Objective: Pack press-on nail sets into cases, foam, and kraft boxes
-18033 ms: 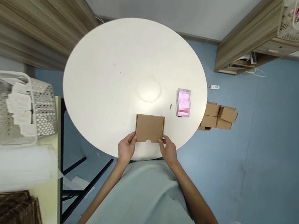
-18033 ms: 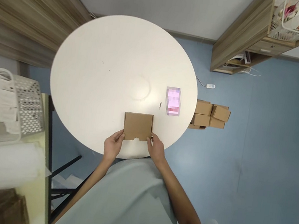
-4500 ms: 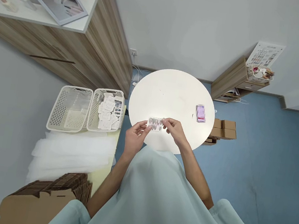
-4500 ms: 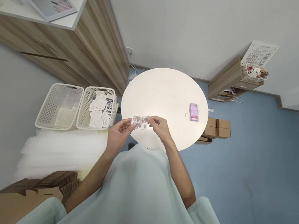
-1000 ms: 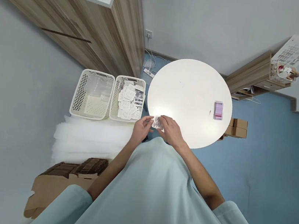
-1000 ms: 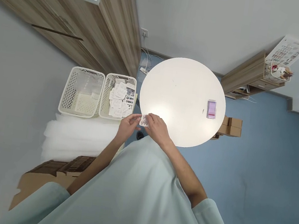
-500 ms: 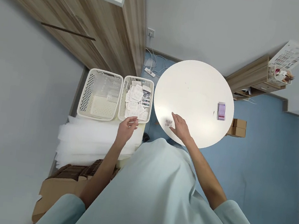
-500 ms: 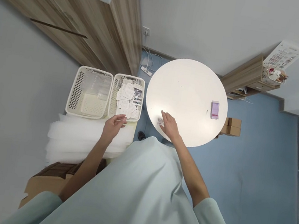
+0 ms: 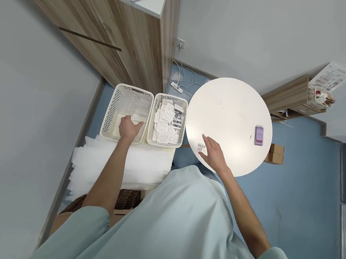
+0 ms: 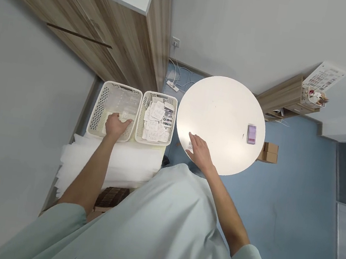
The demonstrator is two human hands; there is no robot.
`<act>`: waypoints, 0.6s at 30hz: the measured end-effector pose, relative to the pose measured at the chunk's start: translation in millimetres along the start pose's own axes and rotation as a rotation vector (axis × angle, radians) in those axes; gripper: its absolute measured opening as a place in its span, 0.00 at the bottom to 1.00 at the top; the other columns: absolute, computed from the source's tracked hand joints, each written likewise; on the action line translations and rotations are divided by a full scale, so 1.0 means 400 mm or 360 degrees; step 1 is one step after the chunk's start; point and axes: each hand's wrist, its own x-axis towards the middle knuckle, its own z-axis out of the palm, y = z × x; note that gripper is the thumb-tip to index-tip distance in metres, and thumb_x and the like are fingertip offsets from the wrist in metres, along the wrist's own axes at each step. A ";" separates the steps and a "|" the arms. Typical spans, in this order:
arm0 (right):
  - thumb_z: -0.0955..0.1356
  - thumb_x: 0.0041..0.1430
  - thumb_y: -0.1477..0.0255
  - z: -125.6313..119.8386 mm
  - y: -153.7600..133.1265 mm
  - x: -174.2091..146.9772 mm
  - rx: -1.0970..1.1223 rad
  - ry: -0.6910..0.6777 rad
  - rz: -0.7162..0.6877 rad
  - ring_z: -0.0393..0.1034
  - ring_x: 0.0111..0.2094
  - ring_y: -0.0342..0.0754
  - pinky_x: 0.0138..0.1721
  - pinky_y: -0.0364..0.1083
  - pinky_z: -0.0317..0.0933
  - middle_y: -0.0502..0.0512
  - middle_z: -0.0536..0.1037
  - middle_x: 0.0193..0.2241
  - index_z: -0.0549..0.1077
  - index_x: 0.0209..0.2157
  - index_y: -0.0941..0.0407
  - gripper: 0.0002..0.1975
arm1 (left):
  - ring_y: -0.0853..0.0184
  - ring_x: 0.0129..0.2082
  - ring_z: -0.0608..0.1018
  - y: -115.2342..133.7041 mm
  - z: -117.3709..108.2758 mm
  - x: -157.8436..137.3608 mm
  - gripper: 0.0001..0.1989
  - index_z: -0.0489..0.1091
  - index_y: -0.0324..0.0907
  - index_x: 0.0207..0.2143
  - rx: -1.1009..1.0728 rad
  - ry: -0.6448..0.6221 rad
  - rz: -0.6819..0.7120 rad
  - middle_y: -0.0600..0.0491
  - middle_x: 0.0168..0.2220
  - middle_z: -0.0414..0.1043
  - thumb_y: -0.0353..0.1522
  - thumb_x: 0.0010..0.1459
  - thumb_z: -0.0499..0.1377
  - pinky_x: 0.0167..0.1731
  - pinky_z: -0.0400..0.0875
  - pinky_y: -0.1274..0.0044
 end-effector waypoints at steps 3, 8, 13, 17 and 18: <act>0.70 0.70 0.70 -0.003 -0.010 -0.014 -0.0005 0.0013 0.0037 0.63 0.71 0.66 0.67 0.66 0.63 0.69 0.72 0.67 0.49 0.78 0.53 0.43 | 0.35 0.62 0.74 0.019 0.038 0.045 0.38 0.64 0.28 0.60 0.0206 0.0065 -0.0132 0.24 0.61 0.69 0.38 0.55 0.74 0.60 0.71 0.52; 0.70 0.71 0.70 -0.004 -0.011 -0.041 -0.0003 0.0015 0.0088 0.64 0.71 0.65 0.67 0.66 0.64 0.68 0.72 0.66 0.46 0.79 0.52 0.44 | 0.37 0.61 0.76 0.029 0.099 0.070 0.41 0.61 0.30 0.62 0.0345 0.0143 -0.0220 0.26 0.61 0.70 0.37 0.54 0.75 0.56 0.76 0.54; 0.70 0.71 0.69 0.000 0.002 -0.056 0.0008 0.0032 0.0090 0.64 0.70 0.65 0.66 0.65 0.64 0.68 0.73 0.66 0.47 0.79 0.52 0.43 | 0.39 0.60 0.77 0.012 0.114 0.060 0.39 0.61 0.31 0.61 0.0392 0.0172 -0.0222 0.27 0.59 0.72 0.37 0.55 0.74 0.55 0.77 0.56; 0.70 0.71 0.69 0.011 0.015 -0.054 0.0034 0.0029 0.0045 0.64 0.70 0.65 0.66 0.65 0.64 0.68 0.74 0.65 0.47 0.79 0.53 0.43 | 0.38 0.61 0.77 -0.002 0.093 0.035 0.39 0.60 0.30 0.62 0.0367 0.0120 -0.0252 0.26 0.60 0.72 0.40 0.58 0.72 0.58 0.74 0.56; 0.70 0.71 0.69 0.014 0.018 -0.052 0.0039 0.0024 0.0031 0.65 0.70 0.66 0.66 0.65 0.64 0.68 0.74 0.65 0.47 0.79 0.53 0.43 | 0.38 0.61 0.77 -0.005 0.087 0.030 0.40 0.60 0.29 0.63 0.0335 0.0090 -0.0270 0.25 0.60 0.72 0.41 0.59 0.72 0.58 0.73 0.56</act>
